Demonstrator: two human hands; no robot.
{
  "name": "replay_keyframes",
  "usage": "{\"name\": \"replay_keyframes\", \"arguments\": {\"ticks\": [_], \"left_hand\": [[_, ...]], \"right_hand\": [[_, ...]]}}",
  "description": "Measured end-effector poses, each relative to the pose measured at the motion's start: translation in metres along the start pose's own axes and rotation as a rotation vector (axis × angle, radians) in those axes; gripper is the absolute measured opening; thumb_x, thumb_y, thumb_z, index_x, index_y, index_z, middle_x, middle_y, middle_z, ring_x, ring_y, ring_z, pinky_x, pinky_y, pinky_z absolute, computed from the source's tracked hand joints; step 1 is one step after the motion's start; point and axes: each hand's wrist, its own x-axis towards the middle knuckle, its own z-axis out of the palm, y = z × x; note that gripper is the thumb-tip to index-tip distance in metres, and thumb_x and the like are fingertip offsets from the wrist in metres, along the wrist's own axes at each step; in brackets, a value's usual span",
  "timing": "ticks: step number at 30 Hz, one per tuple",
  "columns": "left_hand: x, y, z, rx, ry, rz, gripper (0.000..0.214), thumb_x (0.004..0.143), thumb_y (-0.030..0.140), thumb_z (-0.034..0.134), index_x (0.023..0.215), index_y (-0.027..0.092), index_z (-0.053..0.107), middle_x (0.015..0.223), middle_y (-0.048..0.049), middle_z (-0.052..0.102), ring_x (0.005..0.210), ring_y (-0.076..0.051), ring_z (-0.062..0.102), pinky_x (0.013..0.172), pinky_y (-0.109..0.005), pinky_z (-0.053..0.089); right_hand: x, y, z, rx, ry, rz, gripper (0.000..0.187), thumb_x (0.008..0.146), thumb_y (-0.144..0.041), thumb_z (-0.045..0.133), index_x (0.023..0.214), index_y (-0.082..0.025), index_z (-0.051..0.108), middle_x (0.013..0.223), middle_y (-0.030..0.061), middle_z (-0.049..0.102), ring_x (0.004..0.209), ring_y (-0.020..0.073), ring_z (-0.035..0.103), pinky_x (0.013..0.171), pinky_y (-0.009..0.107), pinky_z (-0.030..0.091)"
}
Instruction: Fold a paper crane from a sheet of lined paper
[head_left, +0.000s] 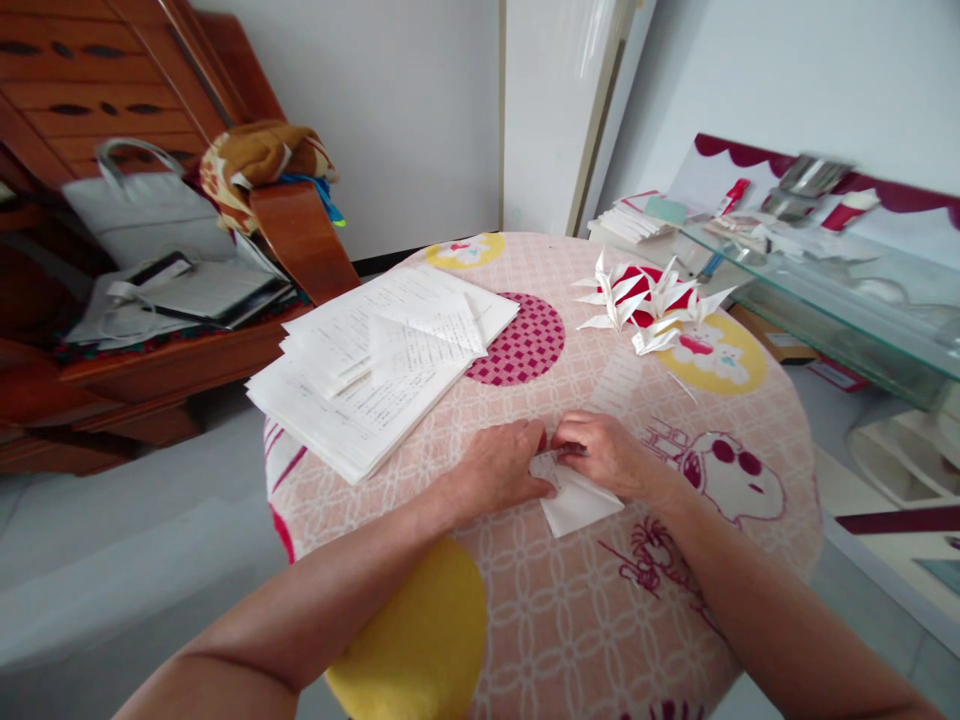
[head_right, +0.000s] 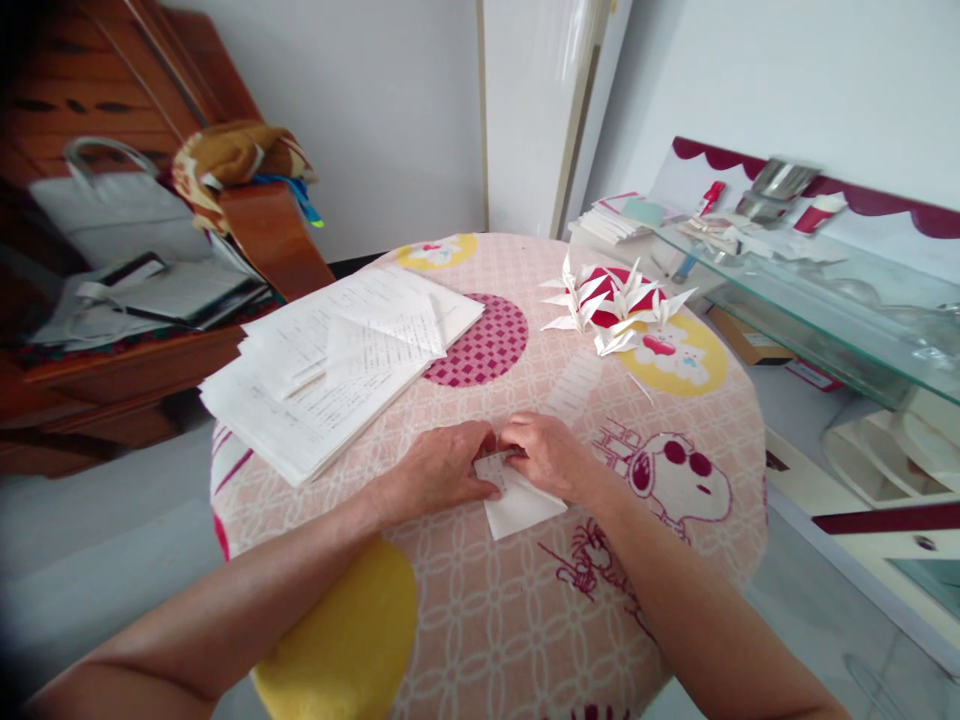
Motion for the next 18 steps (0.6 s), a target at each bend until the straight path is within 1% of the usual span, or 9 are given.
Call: {"name": "replay_keyframes", "arguments": {"ticks": [3,6,8,10,14,18], "left_hand": [[0.001,0.001,0.001,-0.041,-0.019,-0.030,0.039,0.074,0.042,0.076,0.104,0.019,0.065,0.096,-0.0045,0.071,0.087,-0.025,0.067,0.073,-0.032,0.046],[0.004,-0.001,0.000,-0.100,-0.035,-0.071,0.021,0.078,0.033,0.071,0.094,0.019,0.069,0.081,-0.0017,0.070,0.074,-0.020,0.064,0.066,-0.028,0.042],[0.007,-0.004,-0.001,-0.149,-0.016,-0.079,0.010,0.083,0.027,0.065,0.086,0.018,0.070,0.073,-0.0003,0.068,0.067,-0.016,0.061,0.062,-0.026,0.039],[0.011,-0.008,-0.002,-0.207,0.036,-0.080,0.011,0.084,0.022,0.061,0.080,0.017,0.070,0.069,0.0003,0.066,0.063,-0.014,0.059,0.060,-0.025,0.036],[0.024,-0.022,-0.004,-0.264,0.181,-0.091,0.011,0.084,0.017,0.062,0.076,0.015,0.069,0.065,0.0006,0.065,0.061,-0.012,0.056,0.058,-0.025,0.034],[0.036,-0.036,-0.003,-0.248,0.291,-0.087,0.012,0.084,0.018,0.062,0.074,0.015,0.067,0.065,0.0007,0.063,0.060,-0.012,0.053,0.059,-0.024,0.036]], "right_hand": [[0.000,0.000,0.000,0.001,-0.007,0.002,0.017,0.078,0.001,0.063,0.077,-0.016,0.065,0.080,0.0021,0.060,0.078,0.0160,0.059,0.071,0.027,0.043],[-0.001,0.001,0.001,-0.014,-0.001,-0.010,0.017,0.079,0.001,0.063,0.076,-0.016,0.064,0.080,0.0017,0.059,0.078,0.0159,0.058,0.071,0.027,0.042],[-0.001,0.001,0.001,-0.024,0.017,-0.027,0.017,0.080,0.001,0.062,0.077,-0.016,0.064,0.080,0.0018,0.059,0.079,0.0158,0.058,0.072,0.027,0.043],[0.001,0.001,0.002,-0.051,0.046,-0.048,0.017,0.082,0.000,0.061,0.079,-0.017,0.065,0.083,0.0028,0.059,0.081,0.0163,0.058,0.074,0.028,0.044],[0.007,0.001,0.006,-0.140,0.133,-0.104,0.017,0.088,-0.004,0.057,0.078,-0.016,0.065,0.086,0.0064,0.062,0.085,0.0189,0.059,0.077,0.030,0.045],[0.013,0.006,0.012,-0.156,0.161,-0.186,0.024,0.089,-0.003,0.053,0.075,-0.017,0.066,0.081,0.0059,0.063,0.080,0.0179,0.058,0.073,0.029,0.046]]}}
